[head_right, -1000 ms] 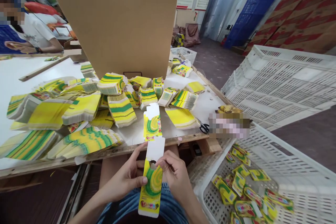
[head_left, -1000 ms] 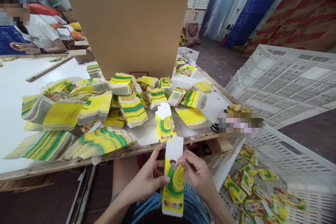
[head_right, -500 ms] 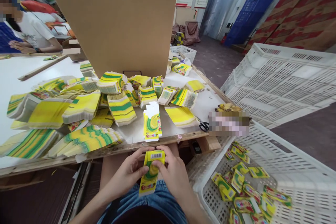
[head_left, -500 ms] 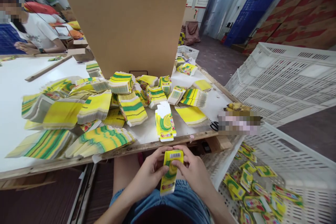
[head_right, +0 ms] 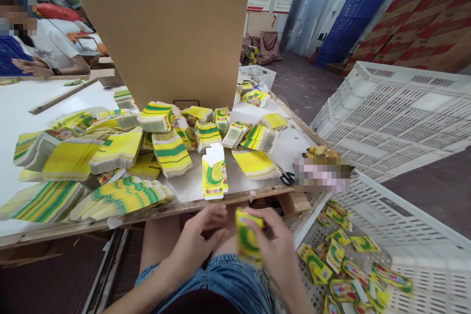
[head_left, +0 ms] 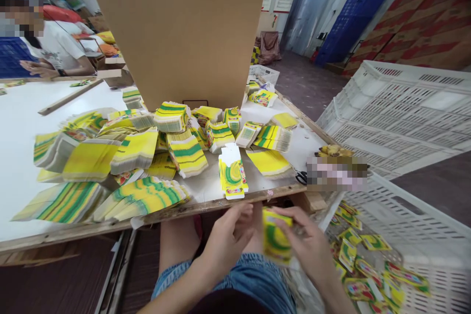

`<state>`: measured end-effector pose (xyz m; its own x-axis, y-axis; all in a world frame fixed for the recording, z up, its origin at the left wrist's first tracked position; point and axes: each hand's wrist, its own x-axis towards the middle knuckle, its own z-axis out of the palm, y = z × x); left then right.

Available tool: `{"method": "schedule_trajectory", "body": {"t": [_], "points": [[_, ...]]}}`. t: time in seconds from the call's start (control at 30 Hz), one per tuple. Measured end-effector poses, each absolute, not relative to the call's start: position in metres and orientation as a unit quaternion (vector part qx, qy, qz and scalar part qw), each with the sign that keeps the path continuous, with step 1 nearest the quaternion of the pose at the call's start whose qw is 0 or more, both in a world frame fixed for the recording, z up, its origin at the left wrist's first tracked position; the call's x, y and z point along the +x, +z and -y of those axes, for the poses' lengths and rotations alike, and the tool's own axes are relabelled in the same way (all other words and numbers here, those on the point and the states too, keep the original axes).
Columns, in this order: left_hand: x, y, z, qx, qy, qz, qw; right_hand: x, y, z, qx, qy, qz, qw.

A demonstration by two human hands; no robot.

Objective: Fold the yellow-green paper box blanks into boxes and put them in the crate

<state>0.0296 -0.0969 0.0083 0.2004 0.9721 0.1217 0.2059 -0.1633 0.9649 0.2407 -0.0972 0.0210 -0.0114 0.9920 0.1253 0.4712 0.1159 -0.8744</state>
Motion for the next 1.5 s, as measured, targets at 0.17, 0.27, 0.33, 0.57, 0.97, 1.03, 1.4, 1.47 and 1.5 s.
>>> {"method": "schedule_trajectory", "body": {"t": [0.17,0.27,0.33,0.57,0.97,1.03,1.4,1.47,1.5], "points": [[0.004,-0.002,0.053,0.773,0.359,-0.506,0.136,0.296,0.036,0.090,-0.687,0.107,0.646,0.314],[-0.004,-0.009,0.045,0.789,0.348,-0.494,0.110,0.270,0.023,0.084,-0.648,0.306,0.600,0.356],[-0.004,-0.010,0.053,0.792,0.369,-0.477,0.098,0.237,0.009,0.079,-0.628,0.416,0.523,0.399],[0.005,-0.008,0.096,0.790,0.452,-0.337,0.240,0.182,-0.014,0.089,-0.551,0.556,0.330,0.528],[0.015,0.009,0.095,0.389,0.471,-0.270,0.744,0.171,-0.015,0.111,-0.460,0.638,0.352,0.507],[0.013,0.009,0.096,0.384,0.484,-0.294,0.729,0.171,-0.015,0.112,-0.456,0.646,0.366,0.491],[0.018,-0.003,0.105,0.451,0.519,-0.418,0.593,0.167,-0.018,0.116,-0.496,0.527,0.455,0.519],[0.012,0.000,0.107,0.479,0.498,-0.405,0.599,0.171,-0.011,0.115,-0.455,0.546,0.475,0.518],[0.008,0.002,0.108,0.488,0.484,-0.392,0.612,0.174,-0.008,0.114,-0.439,0.565,0.482,0.506]]}}
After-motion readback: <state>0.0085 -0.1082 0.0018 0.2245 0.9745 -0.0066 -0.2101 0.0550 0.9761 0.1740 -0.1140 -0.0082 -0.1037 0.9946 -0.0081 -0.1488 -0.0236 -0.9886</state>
